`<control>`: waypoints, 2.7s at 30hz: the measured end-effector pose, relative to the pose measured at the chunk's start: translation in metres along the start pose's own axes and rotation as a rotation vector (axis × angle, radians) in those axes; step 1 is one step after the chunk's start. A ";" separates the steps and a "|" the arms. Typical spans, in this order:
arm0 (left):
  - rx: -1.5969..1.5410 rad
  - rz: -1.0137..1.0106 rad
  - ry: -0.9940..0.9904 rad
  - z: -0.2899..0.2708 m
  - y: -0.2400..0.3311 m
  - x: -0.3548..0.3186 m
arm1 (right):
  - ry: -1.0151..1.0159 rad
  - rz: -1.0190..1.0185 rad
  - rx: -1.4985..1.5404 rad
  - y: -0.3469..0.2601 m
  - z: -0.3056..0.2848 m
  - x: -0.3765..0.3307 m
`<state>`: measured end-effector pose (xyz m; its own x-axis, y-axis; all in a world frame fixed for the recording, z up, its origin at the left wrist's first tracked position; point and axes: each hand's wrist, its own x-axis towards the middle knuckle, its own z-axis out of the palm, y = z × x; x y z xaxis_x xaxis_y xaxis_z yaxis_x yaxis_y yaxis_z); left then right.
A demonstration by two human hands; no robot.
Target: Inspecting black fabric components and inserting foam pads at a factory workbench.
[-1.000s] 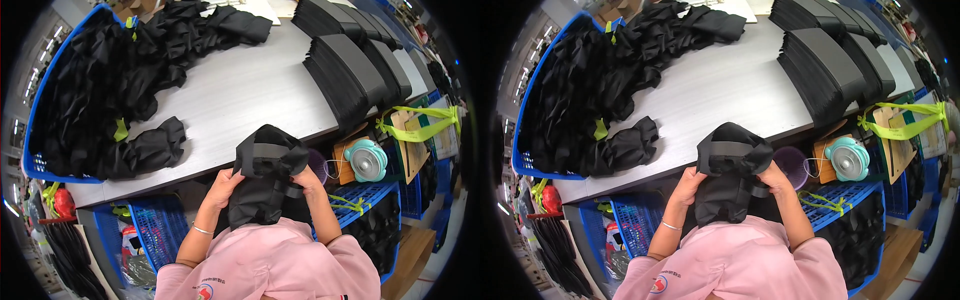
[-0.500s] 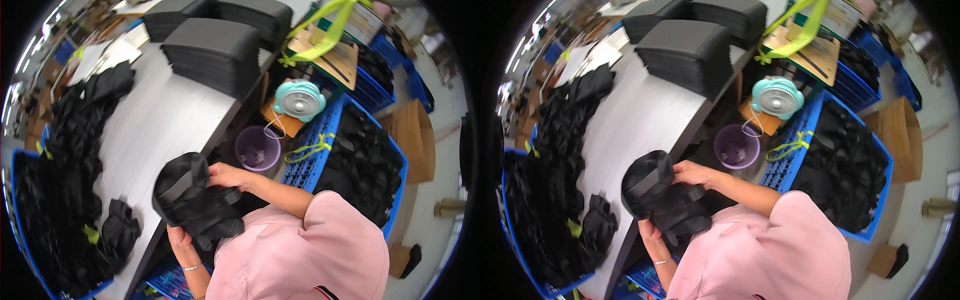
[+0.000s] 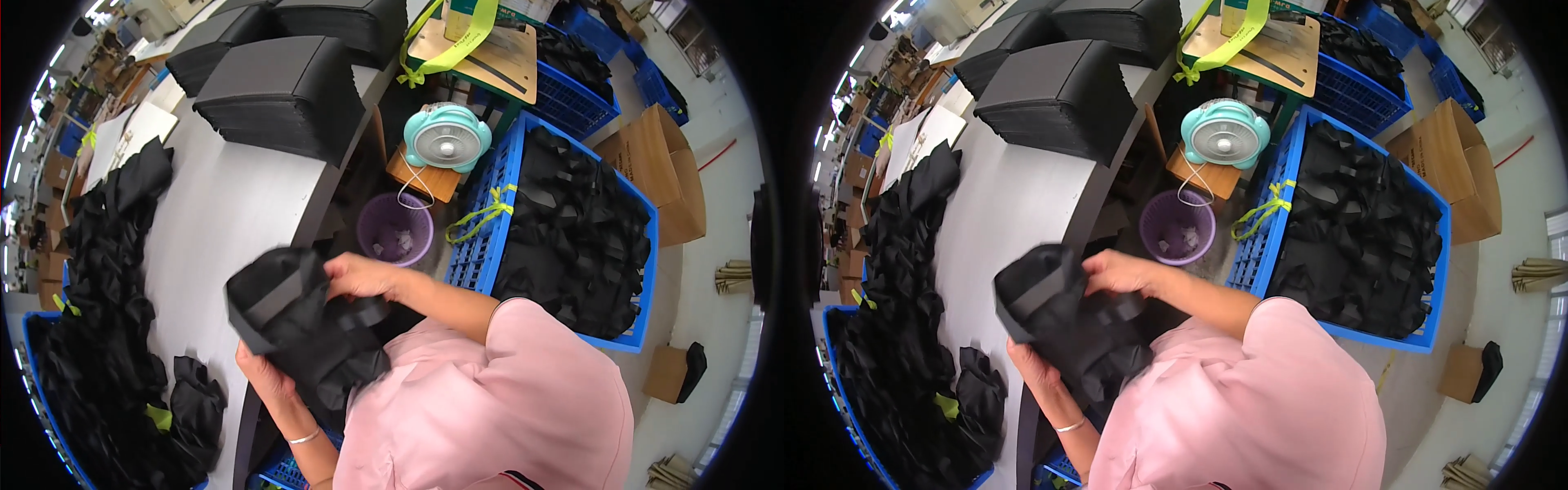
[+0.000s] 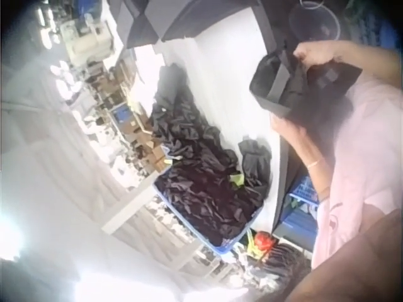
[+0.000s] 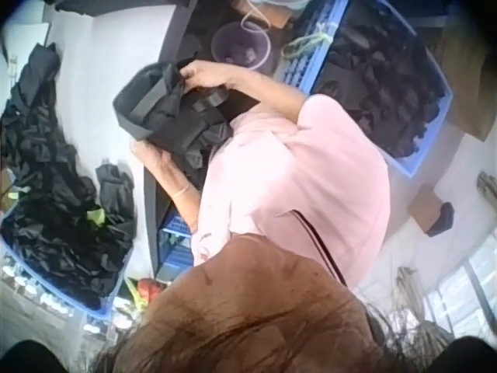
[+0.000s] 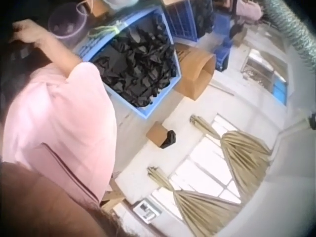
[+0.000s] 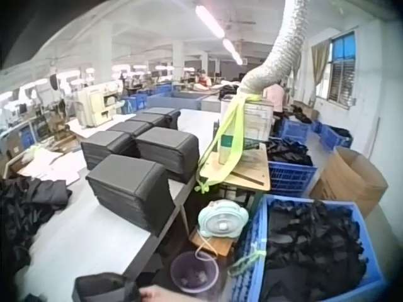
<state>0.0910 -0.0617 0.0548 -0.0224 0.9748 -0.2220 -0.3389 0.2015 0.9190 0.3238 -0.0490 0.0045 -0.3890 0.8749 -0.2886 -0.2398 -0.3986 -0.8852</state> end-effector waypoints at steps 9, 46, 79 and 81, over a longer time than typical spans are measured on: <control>0.306 0.069 -0.970 0.113 0.128 -0.055 | 0.729 0.182 -0.221 0.027 -0.219 -0.197; 0.627 1.173 -1.002 -0.053 0.194 -0.078 | -0.409 -1.442 -1.413 0.070 0.264 0.220; 0.836 0.768 0.094 -0.034 0.015 0.049 | 0.213 -1.164 -1.222 0.006 0.106 0.058; 0.836 0.839 0.033 -0.015 0.026 0.031 | 0.150 -0.909 -1.464 0.027 0.095 0.068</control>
<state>0.0670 -0.0278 0.0673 0.0269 0.8313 0.5551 0.5131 -0.4881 0.7061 0.2069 -0.0267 -0.0043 -0.4983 0.7100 0.4976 0.6574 0.6836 -0.3171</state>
